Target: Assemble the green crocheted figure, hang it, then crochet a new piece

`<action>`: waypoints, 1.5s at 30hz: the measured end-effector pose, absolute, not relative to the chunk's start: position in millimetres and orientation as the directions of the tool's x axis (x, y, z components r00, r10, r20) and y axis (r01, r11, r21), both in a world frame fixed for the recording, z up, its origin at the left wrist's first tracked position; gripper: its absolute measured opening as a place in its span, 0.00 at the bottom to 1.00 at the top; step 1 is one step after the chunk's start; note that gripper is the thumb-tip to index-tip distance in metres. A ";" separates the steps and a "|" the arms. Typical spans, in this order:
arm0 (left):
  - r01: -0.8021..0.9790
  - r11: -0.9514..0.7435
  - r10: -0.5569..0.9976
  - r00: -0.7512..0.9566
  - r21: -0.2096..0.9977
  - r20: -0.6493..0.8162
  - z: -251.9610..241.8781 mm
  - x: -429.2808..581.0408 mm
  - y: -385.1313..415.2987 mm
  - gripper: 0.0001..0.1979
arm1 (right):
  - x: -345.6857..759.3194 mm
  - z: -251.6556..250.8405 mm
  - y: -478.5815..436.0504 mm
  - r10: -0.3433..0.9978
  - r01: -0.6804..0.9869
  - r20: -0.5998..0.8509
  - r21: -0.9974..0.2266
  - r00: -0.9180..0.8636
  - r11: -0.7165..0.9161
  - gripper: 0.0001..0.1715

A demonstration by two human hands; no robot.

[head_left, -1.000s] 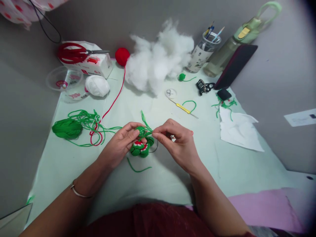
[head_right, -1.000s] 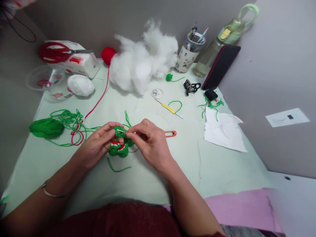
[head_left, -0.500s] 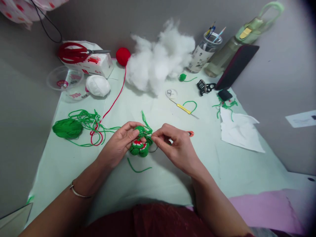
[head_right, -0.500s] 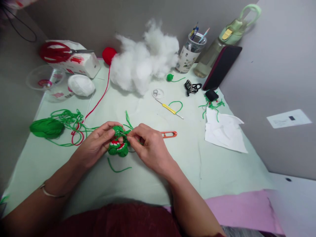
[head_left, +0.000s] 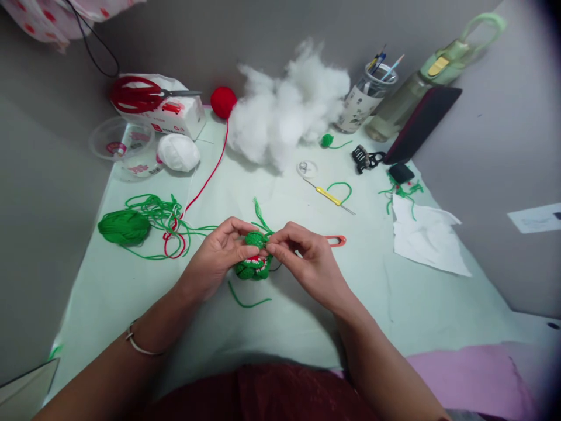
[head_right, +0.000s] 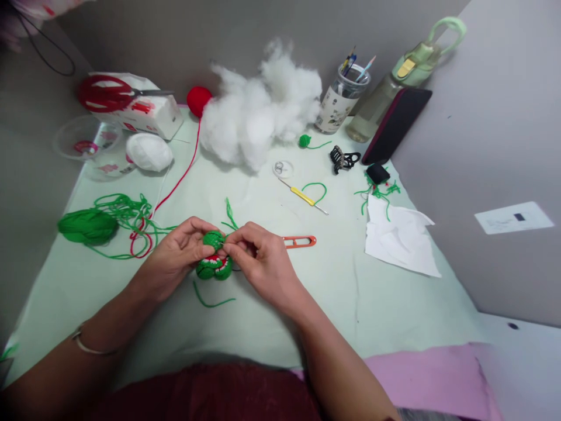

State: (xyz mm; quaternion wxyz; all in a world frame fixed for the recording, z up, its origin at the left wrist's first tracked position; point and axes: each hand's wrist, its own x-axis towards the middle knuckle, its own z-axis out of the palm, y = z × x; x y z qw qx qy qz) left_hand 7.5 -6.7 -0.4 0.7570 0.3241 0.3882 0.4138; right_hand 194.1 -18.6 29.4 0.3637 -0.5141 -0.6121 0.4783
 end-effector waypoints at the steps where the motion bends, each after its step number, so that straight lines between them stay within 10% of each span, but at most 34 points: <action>1: -0.372 0.437 0.881 0.360 0.819 -0.307 -1.3 7.4 -7.2 0.14 | 193.6 28.4 -18.5 0.976 0.259 -0.061 -0.966 -0.207 -0.005 0.08; 18: -0.278 0.379 0.900 0.333 0.883 -0.282 -2.7 8.9 -8.8 0.14 | 190.8 19.0 -22.6 0.960 0.048 -0.122 -0.992 -0.253 -0.113 0.07; 27: -0.085 0.381 0.867 0.379 0.921 -0.323 -1.4 9.6 -8.7 0.14 | 194.0 18.2 -19.1 0.963 0.403 0.136 -0.888 -0.233 0.223 0.05; 33: -0.034 0.409 0.829 0.432 0.912 -0.356 0.7 11.7 -11.5 0.15 | 193.8 21.9 -16.9 1.000 0.024 0.023 -0.999 -0.002 0.023 0.08; 39: -0.030 0.423 0.793 0.495 0.905 -0.355 0.1 13.1 -12.2 0.16 | 196.8 25.5 -11.2 0.927 -0.259 -0.262 -0.907 -0.269 -0.332 0.16; 45: -0.073 0.445 0.800 0.479 0.892 -0.360 0.8 14.2 -12.8 0.14 | 218.7 33.8 0.5 0.981 -0.395 -0.196 -0.901 -0.006 -0.182 0.15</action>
